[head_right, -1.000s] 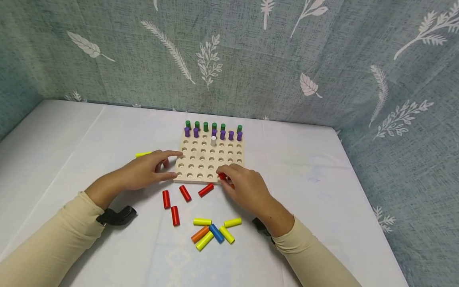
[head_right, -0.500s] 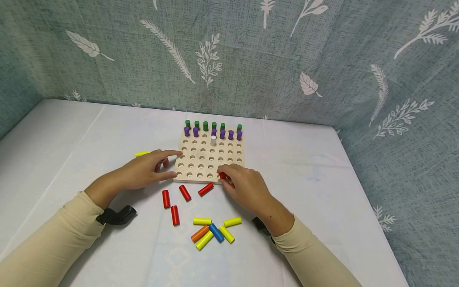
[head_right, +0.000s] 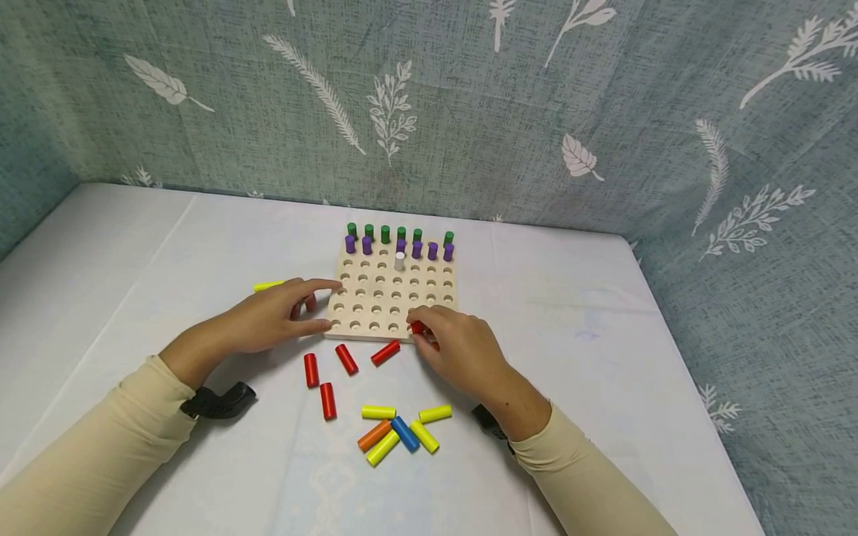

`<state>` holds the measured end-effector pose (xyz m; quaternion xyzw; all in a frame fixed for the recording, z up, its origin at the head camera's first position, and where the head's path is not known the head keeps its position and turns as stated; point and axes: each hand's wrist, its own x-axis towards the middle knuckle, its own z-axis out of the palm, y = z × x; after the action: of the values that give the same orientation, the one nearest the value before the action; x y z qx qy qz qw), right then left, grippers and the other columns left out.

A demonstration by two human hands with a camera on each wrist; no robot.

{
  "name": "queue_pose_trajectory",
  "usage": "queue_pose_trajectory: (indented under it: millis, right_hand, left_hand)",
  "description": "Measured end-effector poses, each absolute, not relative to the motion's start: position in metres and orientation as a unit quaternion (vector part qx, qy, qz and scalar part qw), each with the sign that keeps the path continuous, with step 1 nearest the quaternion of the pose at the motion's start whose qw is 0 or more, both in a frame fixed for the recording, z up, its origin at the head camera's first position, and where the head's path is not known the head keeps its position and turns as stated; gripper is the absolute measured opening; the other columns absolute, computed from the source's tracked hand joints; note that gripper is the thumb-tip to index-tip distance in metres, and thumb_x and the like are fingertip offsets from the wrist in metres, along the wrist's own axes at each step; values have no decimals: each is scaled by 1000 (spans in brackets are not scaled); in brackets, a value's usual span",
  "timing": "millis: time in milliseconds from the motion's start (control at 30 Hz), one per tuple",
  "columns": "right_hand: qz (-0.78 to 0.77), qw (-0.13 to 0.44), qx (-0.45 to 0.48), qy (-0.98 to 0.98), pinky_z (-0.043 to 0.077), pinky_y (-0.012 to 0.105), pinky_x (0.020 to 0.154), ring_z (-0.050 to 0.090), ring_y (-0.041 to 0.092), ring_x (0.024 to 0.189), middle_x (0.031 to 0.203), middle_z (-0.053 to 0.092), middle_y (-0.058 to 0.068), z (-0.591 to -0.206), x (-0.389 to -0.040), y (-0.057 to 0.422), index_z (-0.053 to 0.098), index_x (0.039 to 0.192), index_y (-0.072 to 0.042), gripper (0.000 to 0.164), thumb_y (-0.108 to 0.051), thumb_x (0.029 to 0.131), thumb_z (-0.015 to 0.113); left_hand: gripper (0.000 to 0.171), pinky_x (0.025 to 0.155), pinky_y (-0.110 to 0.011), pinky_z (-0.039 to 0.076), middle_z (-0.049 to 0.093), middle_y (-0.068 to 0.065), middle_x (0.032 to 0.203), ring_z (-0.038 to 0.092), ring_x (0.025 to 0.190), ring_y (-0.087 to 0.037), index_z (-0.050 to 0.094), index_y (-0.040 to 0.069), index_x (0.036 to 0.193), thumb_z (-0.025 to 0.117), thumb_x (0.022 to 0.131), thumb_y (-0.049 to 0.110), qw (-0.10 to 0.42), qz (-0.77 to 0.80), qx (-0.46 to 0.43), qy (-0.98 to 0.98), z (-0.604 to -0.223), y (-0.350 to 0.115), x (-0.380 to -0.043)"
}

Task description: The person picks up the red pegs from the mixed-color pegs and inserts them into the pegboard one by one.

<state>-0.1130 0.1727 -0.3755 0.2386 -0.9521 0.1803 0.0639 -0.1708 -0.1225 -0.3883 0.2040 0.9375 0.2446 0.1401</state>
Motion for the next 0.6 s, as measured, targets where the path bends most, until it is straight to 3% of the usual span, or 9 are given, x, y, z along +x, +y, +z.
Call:
queue_pose_trajectory:
  millis: [600]
  right_hand:
    - [194,59,240,-950,51,24,68,59,10,77,94,71,-2,-374,-113,173,69,114,-13,27,-17,88,77]
  left_hand:
    - [71,67,-31,44,62,-7,109,54,83,-19,42,28,152,74,90,39,137,247,199,938,-389,-121,-170]
